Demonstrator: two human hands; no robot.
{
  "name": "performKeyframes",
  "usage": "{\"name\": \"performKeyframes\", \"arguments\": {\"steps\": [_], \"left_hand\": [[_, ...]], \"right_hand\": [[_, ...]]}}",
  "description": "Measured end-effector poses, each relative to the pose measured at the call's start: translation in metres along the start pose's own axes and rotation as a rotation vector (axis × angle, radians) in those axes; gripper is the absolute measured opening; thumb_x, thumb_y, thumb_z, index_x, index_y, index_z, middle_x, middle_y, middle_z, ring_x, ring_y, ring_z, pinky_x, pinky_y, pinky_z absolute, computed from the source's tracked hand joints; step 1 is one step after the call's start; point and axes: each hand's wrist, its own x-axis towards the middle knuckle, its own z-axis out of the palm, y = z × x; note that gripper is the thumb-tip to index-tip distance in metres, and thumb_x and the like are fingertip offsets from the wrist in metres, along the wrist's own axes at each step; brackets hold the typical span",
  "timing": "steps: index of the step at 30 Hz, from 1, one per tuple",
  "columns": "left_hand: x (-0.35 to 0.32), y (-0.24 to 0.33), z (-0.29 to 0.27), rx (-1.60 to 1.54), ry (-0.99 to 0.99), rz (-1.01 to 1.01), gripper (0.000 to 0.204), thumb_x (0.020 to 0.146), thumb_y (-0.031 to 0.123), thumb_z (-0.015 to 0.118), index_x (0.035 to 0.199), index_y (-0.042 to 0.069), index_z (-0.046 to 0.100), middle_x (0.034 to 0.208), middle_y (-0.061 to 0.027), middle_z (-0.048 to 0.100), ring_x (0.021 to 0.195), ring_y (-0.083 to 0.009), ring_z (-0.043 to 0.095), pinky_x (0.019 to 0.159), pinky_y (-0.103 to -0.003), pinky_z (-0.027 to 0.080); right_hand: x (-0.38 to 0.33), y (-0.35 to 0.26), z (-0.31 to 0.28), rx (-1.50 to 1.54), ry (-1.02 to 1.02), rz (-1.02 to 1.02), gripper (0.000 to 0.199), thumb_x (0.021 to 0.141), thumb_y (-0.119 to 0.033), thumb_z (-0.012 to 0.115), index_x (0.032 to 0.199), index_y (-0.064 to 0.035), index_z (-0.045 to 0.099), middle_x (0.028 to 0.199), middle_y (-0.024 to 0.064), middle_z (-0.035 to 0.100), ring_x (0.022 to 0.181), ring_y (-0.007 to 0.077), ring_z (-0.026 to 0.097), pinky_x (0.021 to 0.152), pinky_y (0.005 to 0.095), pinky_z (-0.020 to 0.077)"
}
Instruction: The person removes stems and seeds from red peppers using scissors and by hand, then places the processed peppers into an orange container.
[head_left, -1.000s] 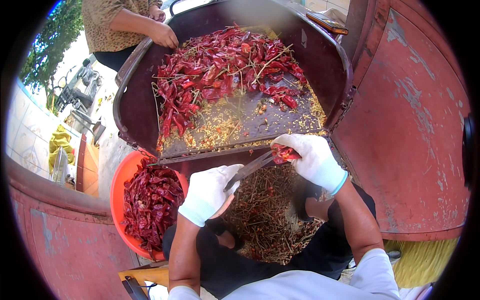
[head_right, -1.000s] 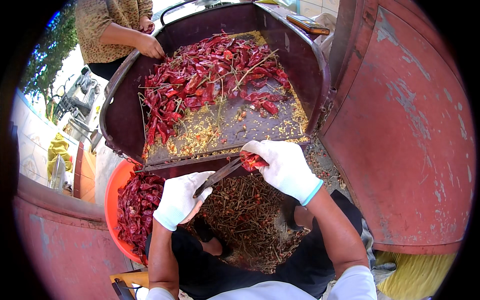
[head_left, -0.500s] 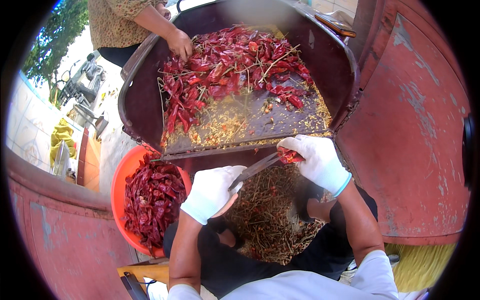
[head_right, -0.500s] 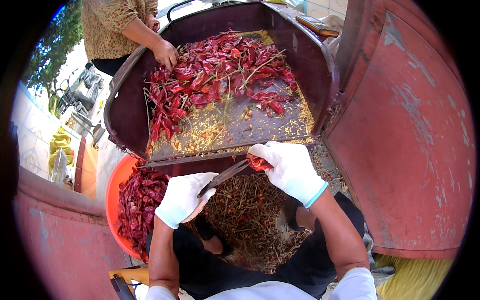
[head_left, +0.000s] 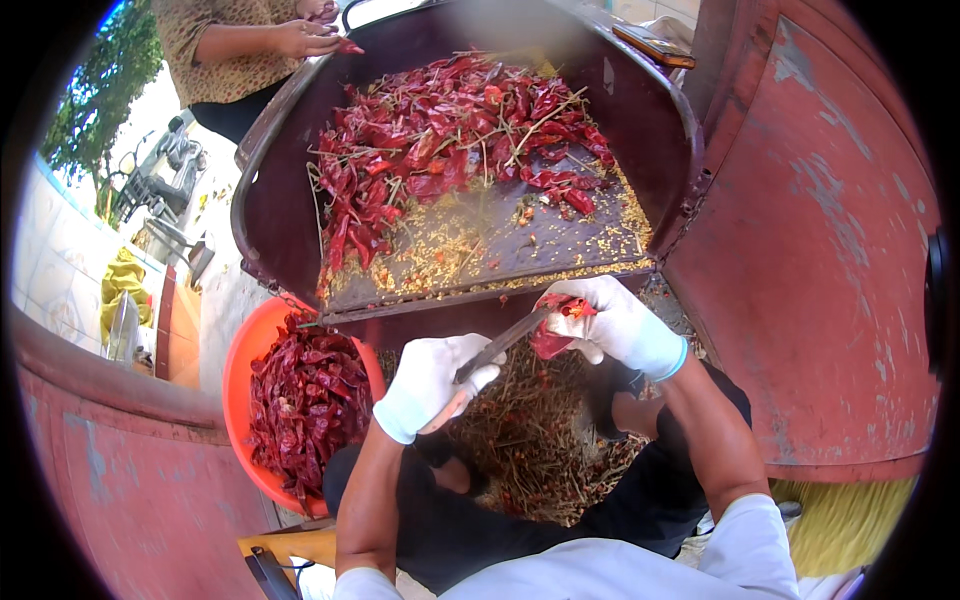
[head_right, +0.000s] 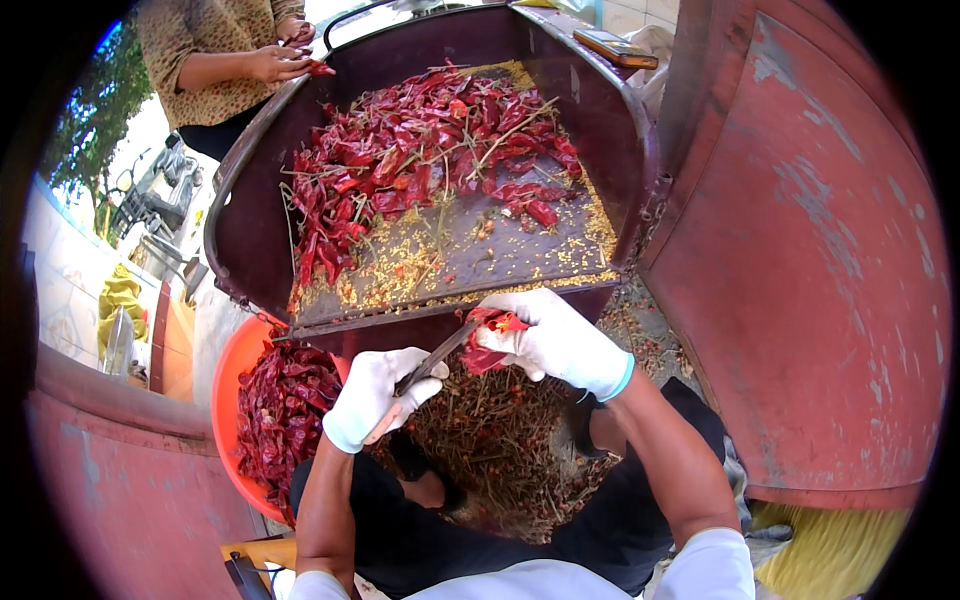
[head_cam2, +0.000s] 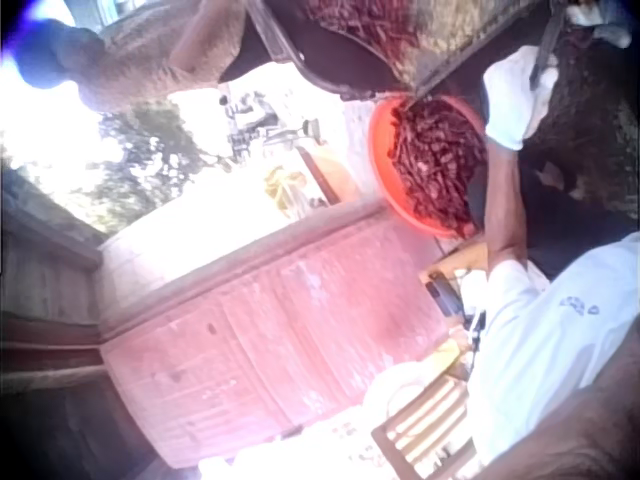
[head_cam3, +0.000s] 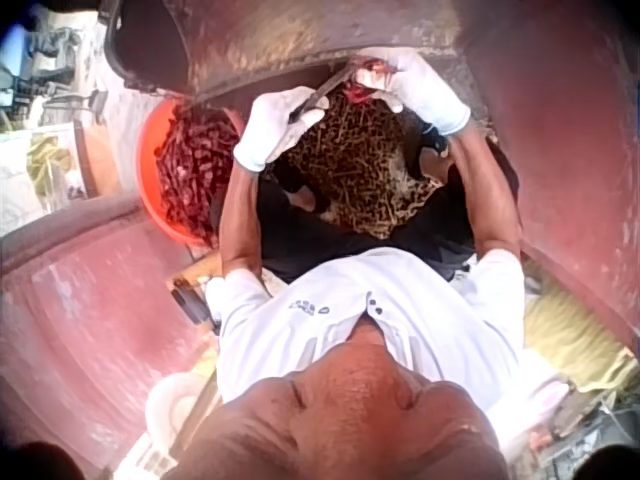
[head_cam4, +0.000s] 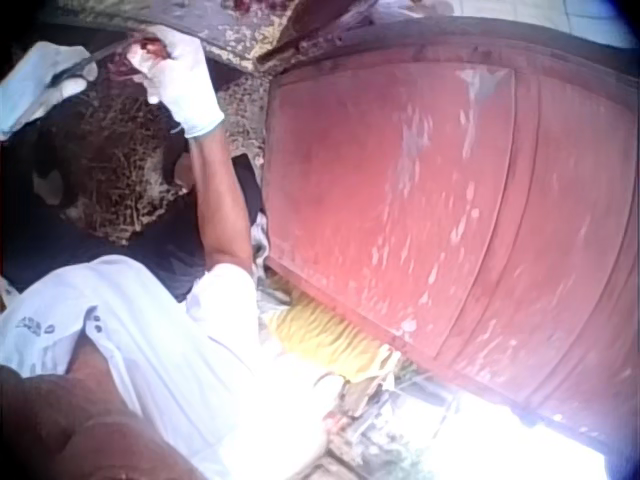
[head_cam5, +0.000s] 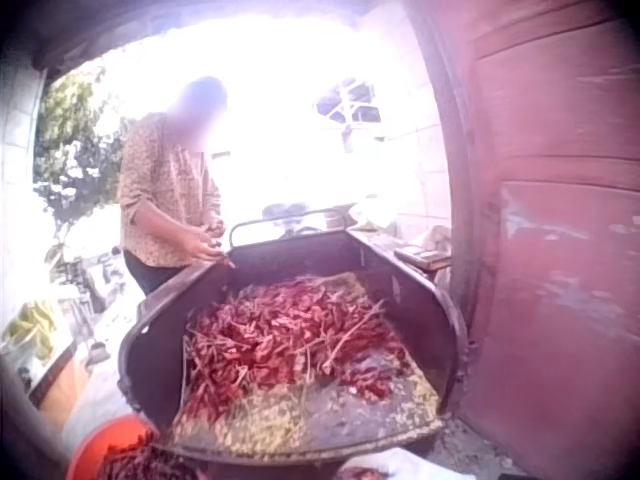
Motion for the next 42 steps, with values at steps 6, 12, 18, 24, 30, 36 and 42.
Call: {"name": "performKeyframes", "arguments": {"steps": [6,12,18,24,30,36,42], "left_hand": [[0.001,0.013,0.016,-0.878,0.286,0.085,0.016,0.088,-0.002,0.067,0.104,-0.006,0.066,0.081,-0.006,0.067,0.067,-0.009,0.062,0.06,-0.024,0.051],[0.019,0.015,0.013,-0.769,0.56,0.025,0.023,0.093,0.007,0.066,0.109,-0.009,0.062,0.069,-0.0075,0.06,0.053,-0.0118,0.053,0.046,-0.026,0.043],[0.027,0.026,0.02,-0.26,0.57,-0.002,0.026,0.089,0.013,0.076,0.108,-0.005,0.07,0.078,-0.0035,0.069,0.065,-0.0064,0.058,0.061,-0.023,0.048],[0.028,0.029,0.016,0.041,0.451,0.02,0.025,0.09,0.017,0.074,0.109,0.001,0.073,0.076,-0.0086,0.071,0.063,-0.0097,0.061,0.06,-0.027,0.05],[0.029,0.023,0.019,0.307,0.439,0.181,0.018,0.089,0.014,0.069,0.104,0.005,0.071,0.071,-0.0129,0.063,0.058,-0.0283,0.062,0.057,-0.034,0.05],[0.036,0.033,0.032,0.081,0.512,-0.043,0.012,0.089,0.008,0.067,0.099,0.004,0.071,0.065,-0.0105,0.061,0.054,-0.0183,0.059,0.054,-0.03,0.048],[0.052,-0.001,0.019,-0.772,0.659,-0.15,0.019,0.1,0.014,0.056,0.09,-0.002,0.06,0.061,-0.0011,0.054,0.048,-0.0087,0.05,0.044,-0.025,0.038]], "right_hand": [[0.005,0.015,0.017,0.682,-0.143,0.022,0.026,0.1,-0.028,0.064,0.107,-0.0036,0.065,0.074,-0.0006,0.057,0.047,0.0061,0.039,0.043,0.0238,0.0306],[0.006,-0.002,0.019,0.04,0.1,-0.16,0.024,0.098,-0.023,0.064,0.107,-0.0009,0.065,0.073,0.0062,0.063,0.051,0.0073,0.051,0.047,0.0262,0.0414],[0.011,0.008,0.024,-0.622,0.32,-0.446,0.029,0.079,-0.007,0.069,0.108,-0.0072,0.066,0.09,0.0209,0.068,0.088,0.0409,0.066,0.073,0.0427,0.0527],[0.013,0.015,0.028,-0.796,0.363,-0.502,0.026,0.081,-0.012,0.066,0.107,-0.0114,0.067,0.088,0.0188,0.068,0.085,0.0394,0.067,0.072,0.045,0.0528],[0.006,0.015,0.028,-0.868,0.308,-0.379,0.032,0.079,-0.013,0.065,0.11,-0.0127,0.067,0.087,0.0169,0.069,0.084,0.0386,0.067,0.07,0.0449,0.0526],[0.007,0.023,0.03,-0.888,0.349,-0.565,0.033,0.076,-0.009,0.066,0.108,-0.0084,0.068,0.091,0.0161,0.069,0.085,0.0383,0.067,0.071,0.0432,0.0536],[0.002,0.014,0.03,-0.509,0.364,-0.598,0.031,0.075,0.0,0.065,0.106,-0.0025,0.065,0.093,0.0217,0.068,0.087,0.0393,0.068,0.074,0.0379,0.0547]]}}
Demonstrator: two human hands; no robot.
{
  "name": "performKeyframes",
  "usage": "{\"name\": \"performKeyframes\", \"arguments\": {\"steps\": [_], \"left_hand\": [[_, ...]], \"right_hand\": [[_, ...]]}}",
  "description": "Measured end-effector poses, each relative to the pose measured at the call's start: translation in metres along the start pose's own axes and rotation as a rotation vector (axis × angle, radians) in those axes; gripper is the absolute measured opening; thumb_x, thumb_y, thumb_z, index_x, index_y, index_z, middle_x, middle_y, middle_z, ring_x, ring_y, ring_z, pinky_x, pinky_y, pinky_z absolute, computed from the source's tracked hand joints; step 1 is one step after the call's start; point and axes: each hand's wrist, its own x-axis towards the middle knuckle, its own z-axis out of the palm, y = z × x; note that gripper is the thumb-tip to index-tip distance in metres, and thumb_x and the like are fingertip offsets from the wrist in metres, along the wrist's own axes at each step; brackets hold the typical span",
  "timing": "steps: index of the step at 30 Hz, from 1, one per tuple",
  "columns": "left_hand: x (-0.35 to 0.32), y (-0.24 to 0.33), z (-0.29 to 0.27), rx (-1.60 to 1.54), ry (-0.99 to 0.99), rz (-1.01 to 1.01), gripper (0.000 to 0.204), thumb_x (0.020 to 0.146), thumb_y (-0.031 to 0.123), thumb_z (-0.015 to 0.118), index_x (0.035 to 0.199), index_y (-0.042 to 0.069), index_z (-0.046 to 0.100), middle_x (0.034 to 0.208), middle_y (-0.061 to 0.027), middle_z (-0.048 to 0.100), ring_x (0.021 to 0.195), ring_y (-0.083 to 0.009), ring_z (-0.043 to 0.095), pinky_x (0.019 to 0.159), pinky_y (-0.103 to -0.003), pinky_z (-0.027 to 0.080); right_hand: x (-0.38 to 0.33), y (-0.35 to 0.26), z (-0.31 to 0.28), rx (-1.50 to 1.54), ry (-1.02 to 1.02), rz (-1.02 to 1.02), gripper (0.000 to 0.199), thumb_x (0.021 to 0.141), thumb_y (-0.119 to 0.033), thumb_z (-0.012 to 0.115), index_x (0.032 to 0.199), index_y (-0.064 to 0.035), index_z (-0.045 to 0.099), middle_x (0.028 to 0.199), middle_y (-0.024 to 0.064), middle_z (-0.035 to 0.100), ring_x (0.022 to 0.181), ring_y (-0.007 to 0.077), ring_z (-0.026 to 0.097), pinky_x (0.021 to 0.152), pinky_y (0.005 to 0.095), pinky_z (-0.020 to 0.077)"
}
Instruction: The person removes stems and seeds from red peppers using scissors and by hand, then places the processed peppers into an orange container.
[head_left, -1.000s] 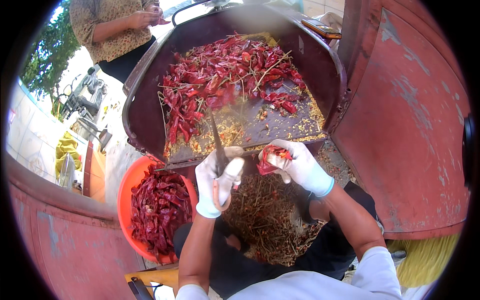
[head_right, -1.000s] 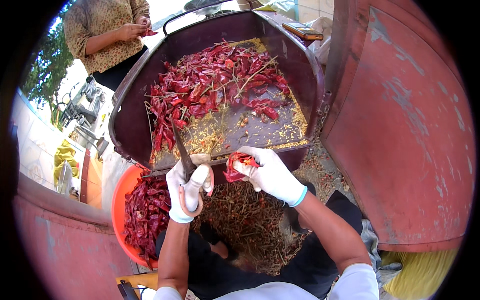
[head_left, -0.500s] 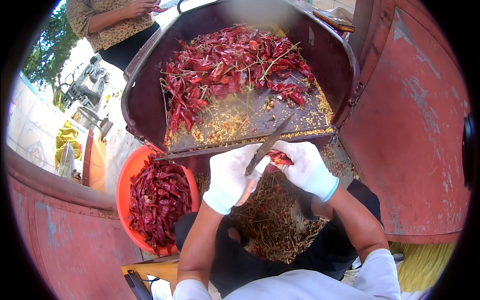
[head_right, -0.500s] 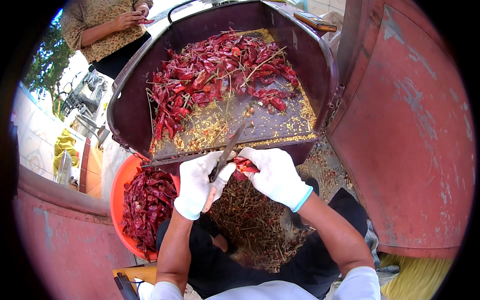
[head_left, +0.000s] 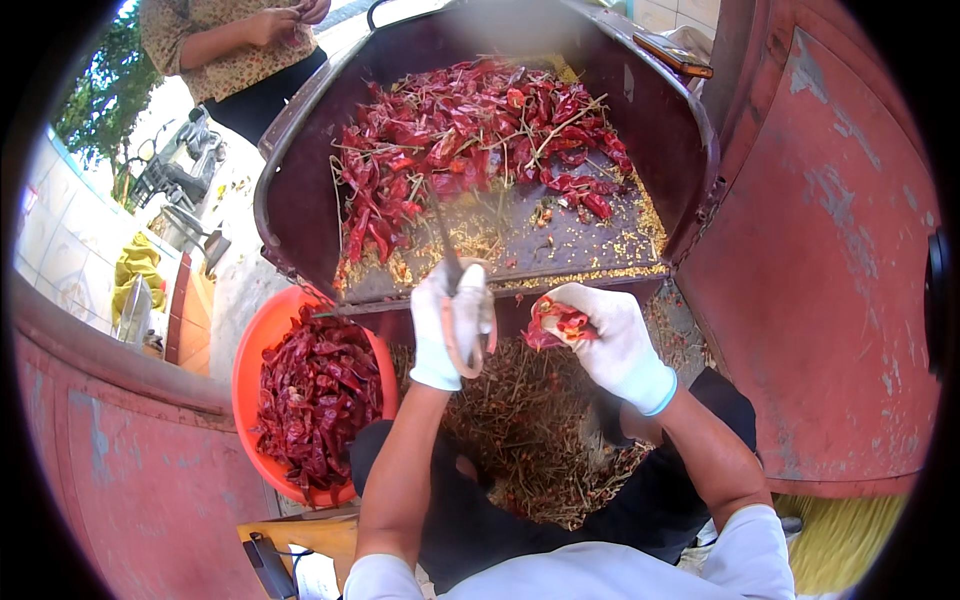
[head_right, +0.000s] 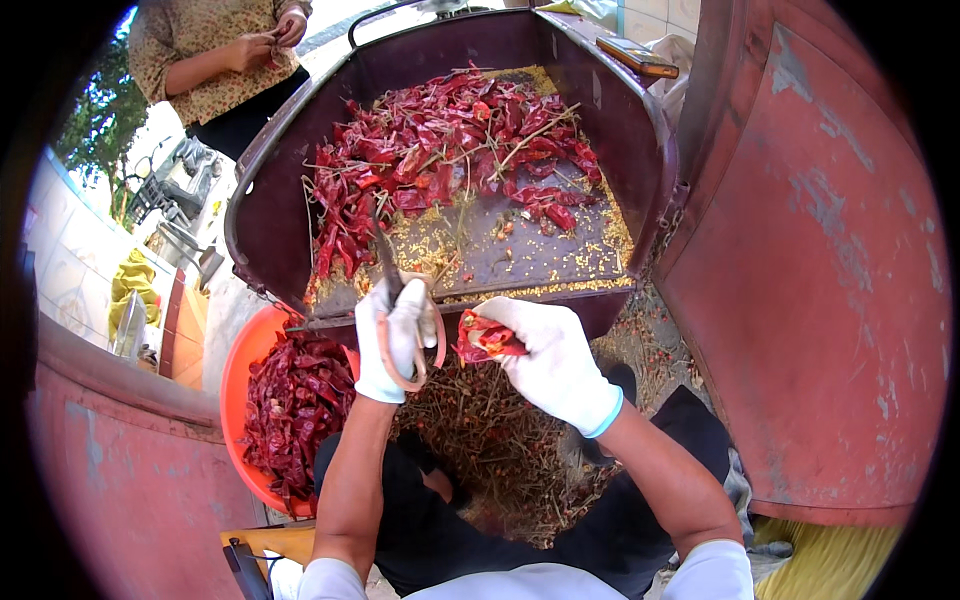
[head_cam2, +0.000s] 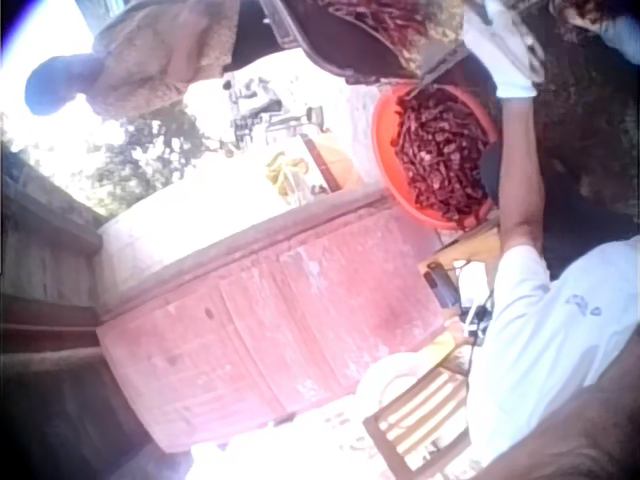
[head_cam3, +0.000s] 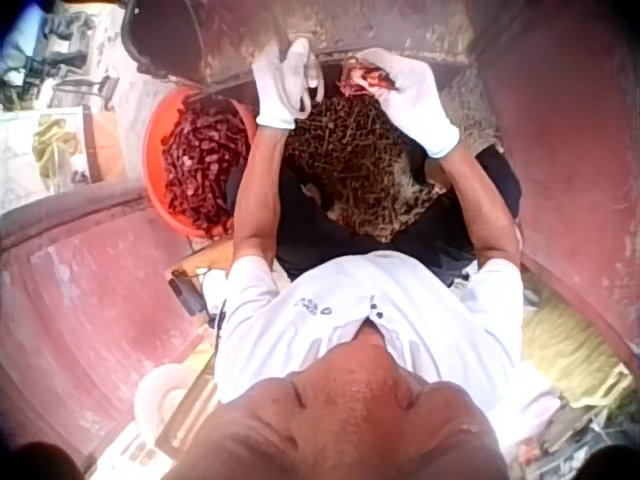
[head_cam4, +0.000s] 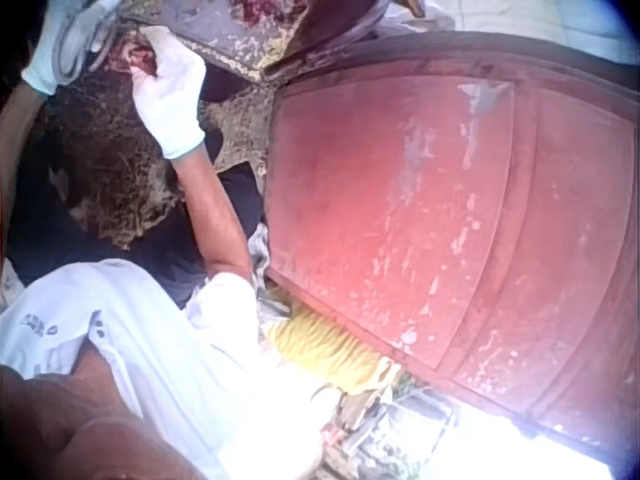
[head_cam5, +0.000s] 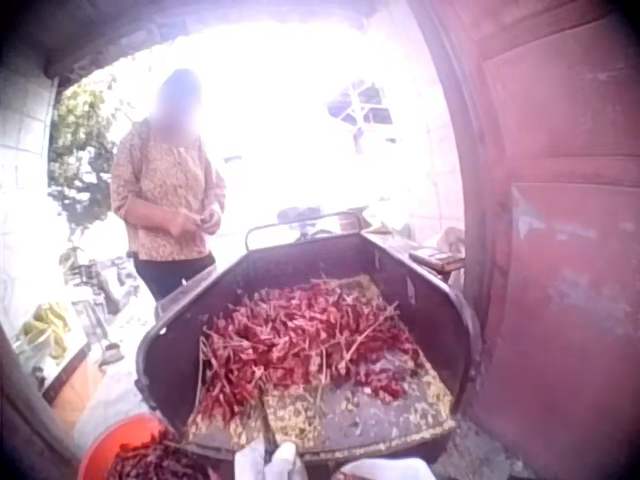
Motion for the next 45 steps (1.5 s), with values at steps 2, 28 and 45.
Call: {"name": "performKeyframes", "arguments": {"steps": [2,28,45], "left_hand": [[0.0,0.01,-0.009,0.065,-0.035,-0.018,0.021,0.1,0.016,0.058,0.087,-0.001,0.058,0.06,-0.0021,0.054,0.042,-0.0092,0.046,0.04,-0.026,0.035],[0.014,-0.012,0.013,-0.111,-0.081,0.044,0.049,0.106,0.037,0.051,0.131,-0.004,0.06,0.099,-0.0092,0.072,0.069,-0.0108,0.066,0.057,-0.022,0.053],[-0.015,-0.039,0.005,0.084,-0.416,-0.067,0.035,0.099,0.019,0.064,0.128,-0.001,0.061,0.107,-0.0052,0.07,0.093,-0.009,0.064,0.081,-0.026,0.054]], "right_hand": [[0.003,-0.006,-0.005,0.074,-0.026,0.138,0.028,0.079,-0.002,0.066,0.107,-0.0017,0.065,0.092,0.0225,0.068,0.086,0.0398,0.068,0.074,0.0372,0.0542],[0.049,0.008,0.014,0.585,0.159,0.563,0.032,0.099,-0.022,0.064,0.121,0.0005,0.06,0.076,0.0018,0.061,0.054,0.0079,0.054,0.048,0.0265,0.0458],[0.143,-0.134,0.18,-0.095,-0.498,-0.147,0.066,0.087,-0.044,0.068,0.138,-0.0048,0.053,0.135,0.0244,0.058,0.117,0.0365,0.062,0.1,0.0418,0.0499]]}}
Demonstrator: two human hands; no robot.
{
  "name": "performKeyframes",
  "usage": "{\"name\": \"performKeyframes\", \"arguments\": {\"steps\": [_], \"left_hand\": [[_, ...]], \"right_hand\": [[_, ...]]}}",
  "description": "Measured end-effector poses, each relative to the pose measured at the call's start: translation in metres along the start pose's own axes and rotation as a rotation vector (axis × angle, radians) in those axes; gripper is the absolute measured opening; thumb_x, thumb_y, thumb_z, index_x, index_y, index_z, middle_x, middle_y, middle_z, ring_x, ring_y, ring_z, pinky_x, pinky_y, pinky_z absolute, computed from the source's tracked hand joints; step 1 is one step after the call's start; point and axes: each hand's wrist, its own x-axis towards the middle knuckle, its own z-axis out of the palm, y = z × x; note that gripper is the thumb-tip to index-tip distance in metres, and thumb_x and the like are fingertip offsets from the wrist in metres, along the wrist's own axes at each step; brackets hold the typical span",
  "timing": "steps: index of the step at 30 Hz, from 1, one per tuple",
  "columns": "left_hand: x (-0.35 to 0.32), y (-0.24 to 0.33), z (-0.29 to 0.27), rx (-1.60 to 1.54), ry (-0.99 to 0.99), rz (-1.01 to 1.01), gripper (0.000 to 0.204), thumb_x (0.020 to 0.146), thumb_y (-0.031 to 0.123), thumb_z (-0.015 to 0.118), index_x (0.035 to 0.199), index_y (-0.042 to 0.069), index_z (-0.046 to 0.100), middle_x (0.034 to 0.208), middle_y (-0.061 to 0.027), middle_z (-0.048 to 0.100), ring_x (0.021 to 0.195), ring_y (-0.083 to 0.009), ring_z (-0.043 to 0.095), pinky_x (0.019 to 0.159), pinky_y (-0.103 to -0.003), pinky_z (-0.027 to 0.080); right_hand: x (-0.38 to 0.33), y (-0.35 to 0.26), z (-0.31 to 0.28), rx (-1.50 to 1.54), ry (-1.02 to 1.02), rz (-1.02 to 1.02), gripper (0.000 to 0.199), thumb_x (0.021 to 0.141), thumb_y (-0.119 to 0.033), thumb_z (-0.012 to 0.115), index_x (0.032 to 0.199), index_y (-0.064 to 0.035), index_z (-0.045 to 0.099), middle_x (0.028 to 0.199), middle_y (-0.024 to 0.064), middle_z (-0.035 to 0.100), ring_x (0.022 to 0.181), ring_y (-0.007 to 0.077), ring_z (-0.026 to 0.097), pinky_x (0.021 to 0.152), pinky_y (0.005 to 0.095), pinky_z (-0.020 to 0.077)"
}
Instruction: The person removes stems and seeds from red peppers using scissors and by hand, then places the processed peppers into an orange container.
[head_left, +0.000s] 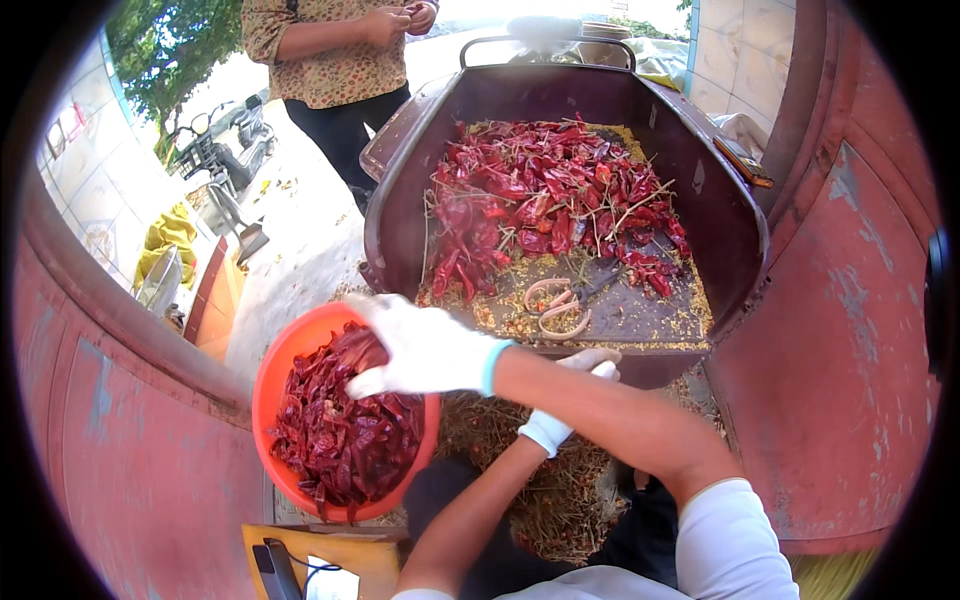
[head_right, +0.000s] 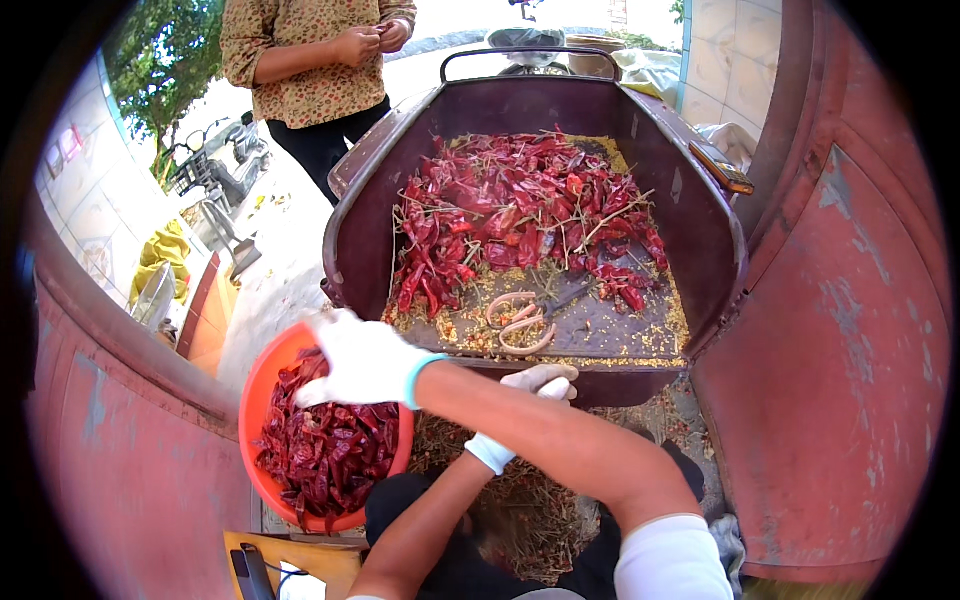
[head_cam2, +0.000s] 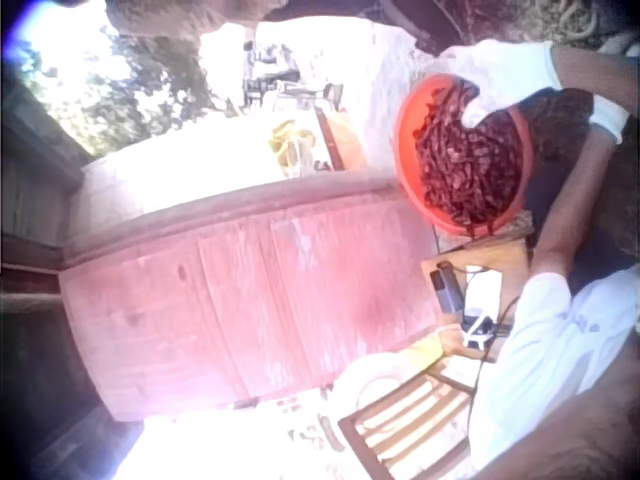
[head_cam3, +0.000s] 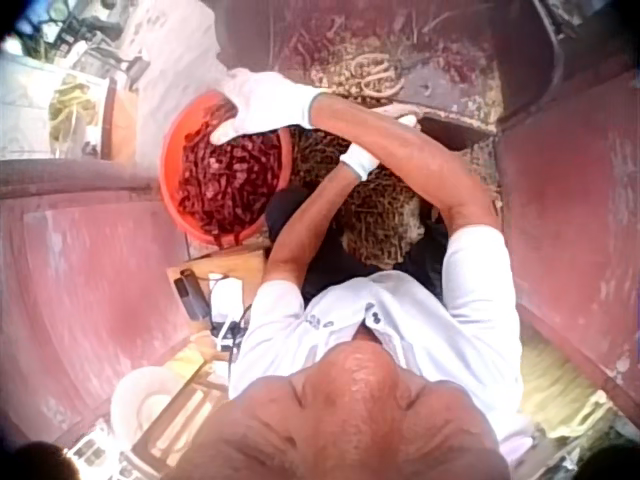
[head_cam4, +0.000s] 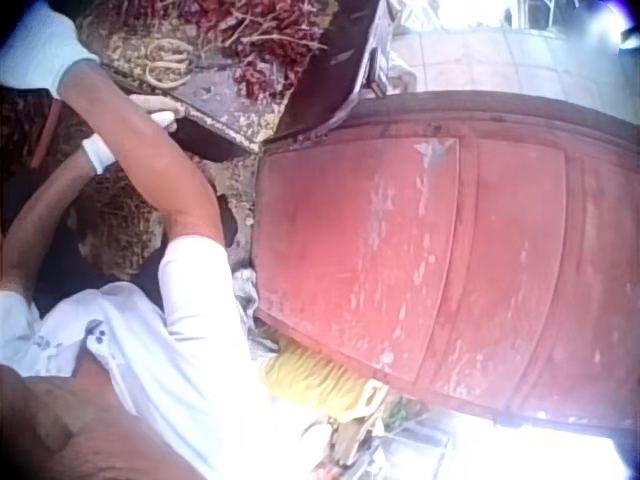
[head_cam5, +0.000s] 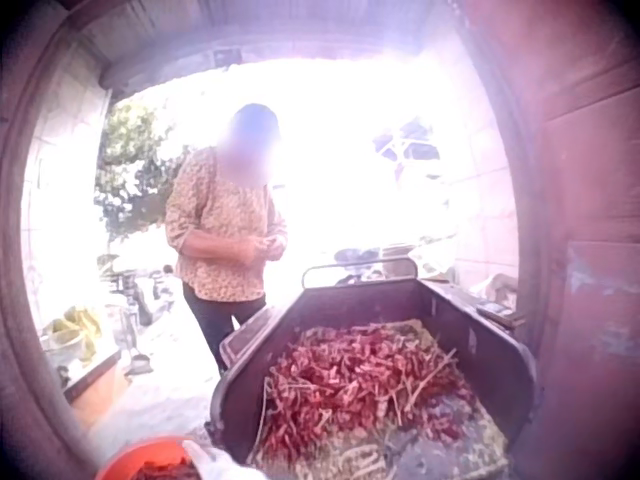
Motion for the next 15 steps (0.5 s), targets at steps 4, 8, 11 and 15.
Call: {"name": "performKeyframes", "arguments": {"steps": [4,8,11,15], "left_hand": [[-0.002,-0.06,0.015,-0.057,0.058,0.253,0.039,0.097,0.023,0.066,0.131,0.005,0.061,0.107,-0.0044,0.071,0.092,-0.0167,0.068,0.084,-0.034,0.056],[-0.02,-0.004,0.014,0.744,0.024,0.157,0.021,0.089,0.024,0.064,0.101,0.008,0.071,0.094,-0.0138,0.073,0.086,-0.0364,0.07,0.077,-0.047,0.054],[-0.029,0.017,0.02,0.784,-0.086,0.073,0.016,0.087,0.024,0.064,0.092,0.011,0.071,0.086,-0.0156,0.07,0.083,-0.036,0.068,0.073,-0.049,0.053],[-0.029,0.012,0.027,0.803,-0.161,0.033,0.018,0.088,0.024,0.063,0.093,0.008,0.069,0.089,-0.0161,0.07,0.084,-0.0372,0.068,0.072,-0.049,0.054]], "right_hand": [[0.021,-0.001,-0.007,-0.059,-0.122,-0.137,0.055,0.091,-0.042,0.065,0.133,-0.0081,0.059,0.121,0.02,0.064,0.111,0.0383,0.064,0.094,0.0454,0.0519],[0.035,0.092,-0.008,-0.38,-0.013,0.03,0.05,0.086,-0.038,0.069,0.131,-0.0167,0.063,0.122,0.0169,0.064,0.106,0.0358,0.065,0.088,0.0441,0.0524],[0.047,0.129,0.002,-0.67,0.042,0.064,0.048,0.082,-0.04,0.074,0.127,-0.026,0.066,0.136,0.0163,0.052,0.121,0.0376,0.051,0.093,0.0499,0.0427],[0.057,0.172,0.012,-0.78,0.009,0.163,0.059,0.082,-0.052,0.071,0.136,-0.0303,0.06,0.137,0.0164,0.051,0.126,0.0406,0.045,0.1,0.0568,0.0376]]}}
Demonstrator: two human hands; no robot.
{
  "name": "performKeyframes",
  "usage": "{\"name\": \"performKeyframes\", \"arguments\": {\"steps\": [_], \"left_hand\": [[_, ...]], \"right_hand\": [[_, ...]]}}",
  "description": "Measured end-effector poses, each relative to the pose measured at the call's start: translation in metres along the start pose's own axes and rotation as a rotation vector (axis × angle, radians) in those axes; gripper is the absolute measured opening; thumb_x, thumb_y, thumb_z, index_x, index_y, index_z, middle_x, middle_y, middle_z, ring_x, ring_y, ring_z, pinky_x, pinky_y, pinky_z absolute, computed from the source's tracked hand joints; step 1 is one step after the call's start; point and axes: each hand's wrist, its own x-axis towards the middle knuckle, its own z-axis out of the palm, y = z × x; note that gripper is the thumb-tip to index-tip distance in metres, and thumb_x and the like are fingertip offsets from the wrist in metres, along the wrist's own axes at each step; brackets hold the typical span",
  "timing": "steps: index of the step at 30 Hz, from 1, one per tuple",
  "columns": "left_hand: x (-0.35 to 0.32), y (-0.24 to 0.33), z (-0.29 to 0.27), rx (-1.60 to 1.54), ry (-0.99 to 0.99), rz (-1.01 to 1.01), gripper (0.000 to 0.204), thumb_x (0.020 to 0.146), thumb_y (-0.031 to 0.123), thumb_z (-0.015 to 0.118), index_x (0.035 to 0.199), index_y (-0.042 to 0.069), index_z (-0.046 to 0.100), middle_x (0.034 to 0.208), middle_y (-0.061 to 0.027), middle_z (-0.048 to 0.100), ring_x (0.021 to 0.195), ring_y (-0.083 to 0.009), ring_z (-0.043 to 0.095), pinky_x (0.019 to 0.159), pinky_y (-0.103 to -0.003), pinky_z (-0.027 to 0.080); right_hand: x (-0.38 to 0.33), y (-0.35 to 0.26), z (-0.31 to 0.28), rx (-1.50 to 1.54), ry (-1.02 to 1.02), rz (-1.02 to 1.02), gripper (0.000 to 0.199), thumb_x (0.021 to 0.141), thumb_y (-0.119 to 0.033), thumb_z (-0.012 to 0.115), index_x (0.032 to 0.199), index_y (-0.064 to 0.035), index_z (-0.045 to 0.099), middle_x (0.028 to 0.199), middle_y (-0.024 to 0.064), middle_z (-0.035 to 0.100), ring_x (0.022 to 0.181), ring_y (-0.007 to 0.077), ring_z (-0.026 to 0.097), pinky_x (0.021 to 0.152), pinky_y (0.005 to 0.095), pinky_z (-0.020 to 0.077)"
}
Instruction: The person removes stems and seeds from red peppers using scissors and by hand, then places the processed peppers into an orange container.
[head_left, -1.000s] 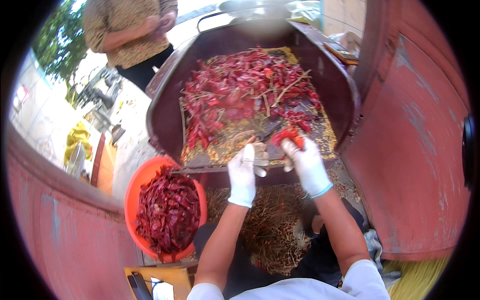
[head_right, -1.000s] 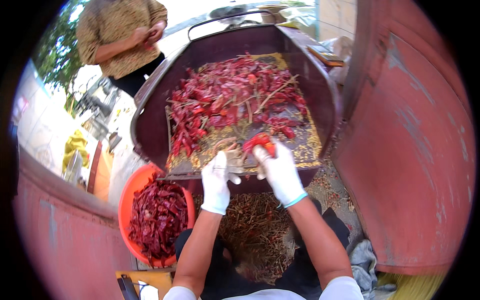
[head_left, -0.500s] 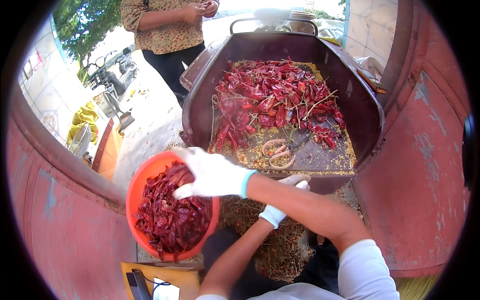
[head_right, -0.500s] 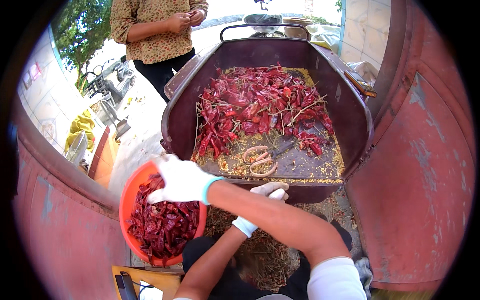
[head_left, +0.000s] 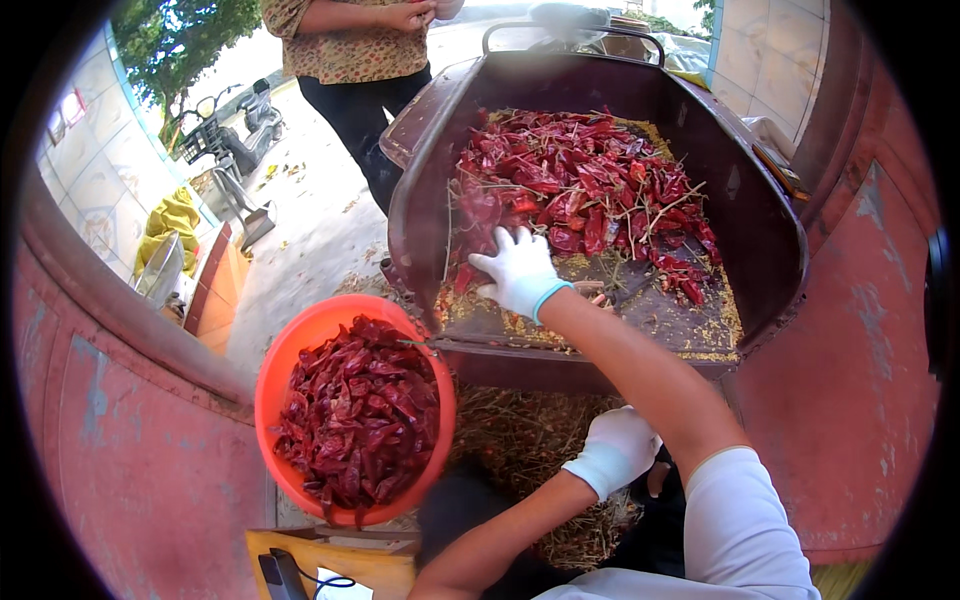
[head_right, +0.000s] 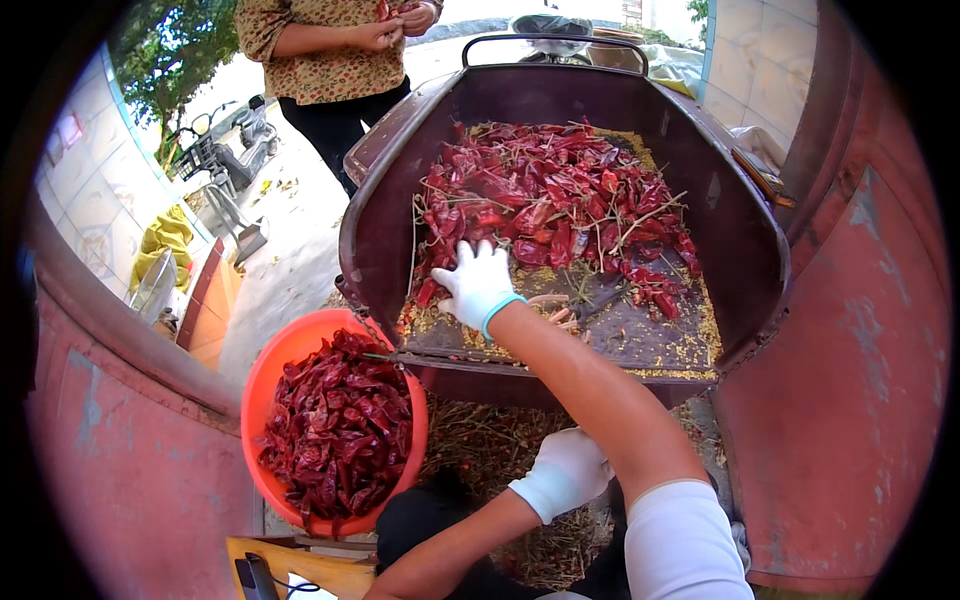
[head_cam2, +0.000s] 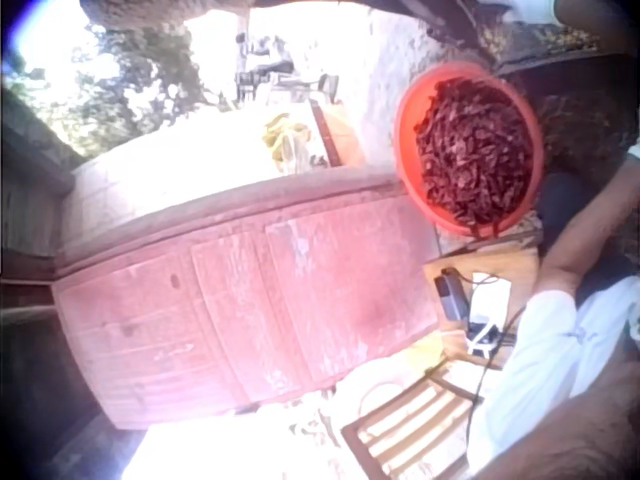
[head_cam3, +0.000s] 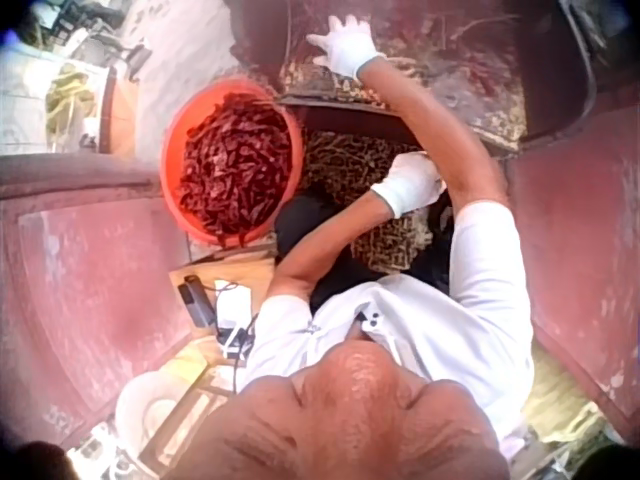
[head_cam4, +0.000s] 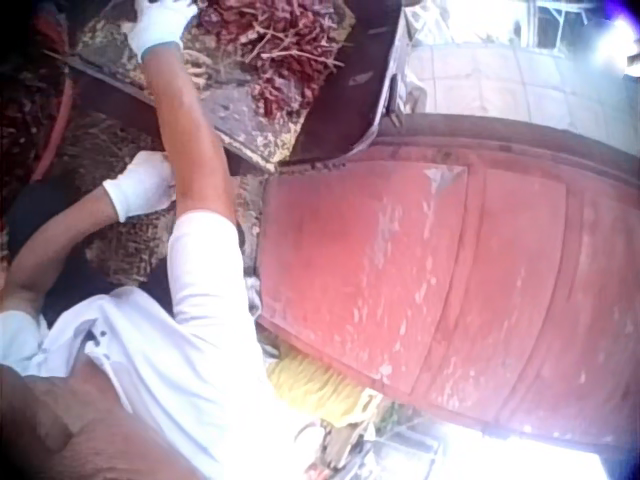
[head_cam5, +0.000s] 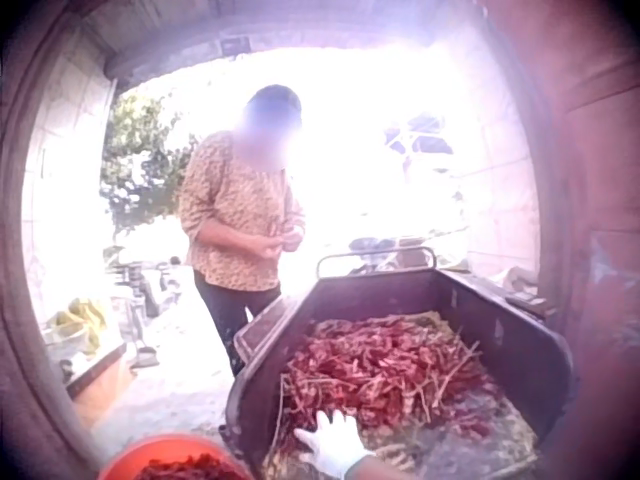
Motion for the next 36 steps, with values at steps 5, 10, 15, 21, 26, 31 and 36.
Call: {"name": "performKeyframes", "arguments": {"steps": [5,10,15,21,26,31,36], "left_hand": [[-0.001,-0.008,-0.001,-0.006,0.11,0.022,0.016,0.09,0.023,0.063,0.094,0.009,0.07,0.088,-0.0158,0.07,0.081,-0.0372,0.068,0.07,-0.05,0.054],[-0.003,-0.011,-0.012,0.01,0.136,0.074,0.018,0.092,0.024,0.062,0.104,0.013,0.07,0.097,-0.0115,0.07,0.091,-0.0318,0.068,0.078,-0.044,0.054],[-0.005,-0.008,-0.028,0.054,0.163,0.064,0.02,0.094,0.026,0.059,0.106,0.014,0.07,0.093,-0.009,0.068,0.092,-0.0302,0.067,0.079,-0.044,0.054],[0.0,-0.01,-0.039,0.05,0.18,0.031,0.023,0.095,0.028,0.058,0.109,0.016,0.072,0.102,-0.0087,0.07,0.098,-0.0297,0.067,0.083,-0.041,0.054],[0.0,-0.013,-0.05,0.065,0.217,-0.008,0.024,0.095,0.029,0.059,0.111,0.017,0.072,0.107,-0.0073,0.071,0.101,-0.0286,0.067,0.085,-0.04,0.054],[-0.002,-0.024,-0.059,0.016,0.389,-0.001,0.024,0.096,0.028,0.06,0.11,0.013,0.072,0.106,-0.0098,0.072,0.099,-0.0291,0.069,0.085,-0.038,0.054],[0.002,-0.029,-0.07,-0.013,0.536,-0.022,0.02,0.095,0.024,0.063,0.106,0.012,0.074,0.102,-0.0128,0.073,0.094,-0.032,0.07,0.082,-0.039,0.055]], "right_hand": [[-0.003,0.025,-0.003,-0.021,-0.055,0.082,0.036,0.091,-0.04,0.064,0.123,-0.0245,0.063,0.117,0.009,0.065,0.112,0.0309,0.06,0.088,0.0496,0.0454],[-0.027,0.079,0.006,-0.047,0.138,0.164,0.019,0.091,-0.03,0.065,0.106,-0.021,0.07,0.092,0.0064,0.072,0.092,0.0282,0.068,0.076,0.0474,0.0475],[-0.065,0.115,-0.004,0.19,0.351,0.365,0.013,0.088,-0.023,0.067,0.098,-0.0168,0.074,0.094,0.0081,0.074,0.088,0.0293,0.07,0.077,0.043,0.0544],[-0.108,0.127,-0.018,0.58,0.636,0.576,0.022,0.09,-0.013,0.068,0.111,-0.0125,0.074,0.104,0.0107,0.075,0.093,0.023,0.073,0.085,0.0319,0.0545],[-0.133,0.129,-0.023,0.903,0.81,0.68,0.022,0.091,-0.008,0.068,0.111,-0.0016,0.073,0.102,0.0111,0.076,0.094,0.0144,0.071,0.084,0.0279,0.0539],[-0.153,0.132,-0.032,0.927,0.769,0.851,0.025,0.089,-0.01,0.072,0.112,0.0004,0.071,0.099,0.0085,0.076,0.082,0.011,0.069,0.075,0.0265,0.0545],[-0.158,0.138,-0.032,1.305,0.848,0.898,0.02,0.092,-0.009,0.07,0.107,0.0025,0.066,0.087,0.0058,0.068,0.07,0.0101,0.064,0.062,0.0245,0.0529]]}}
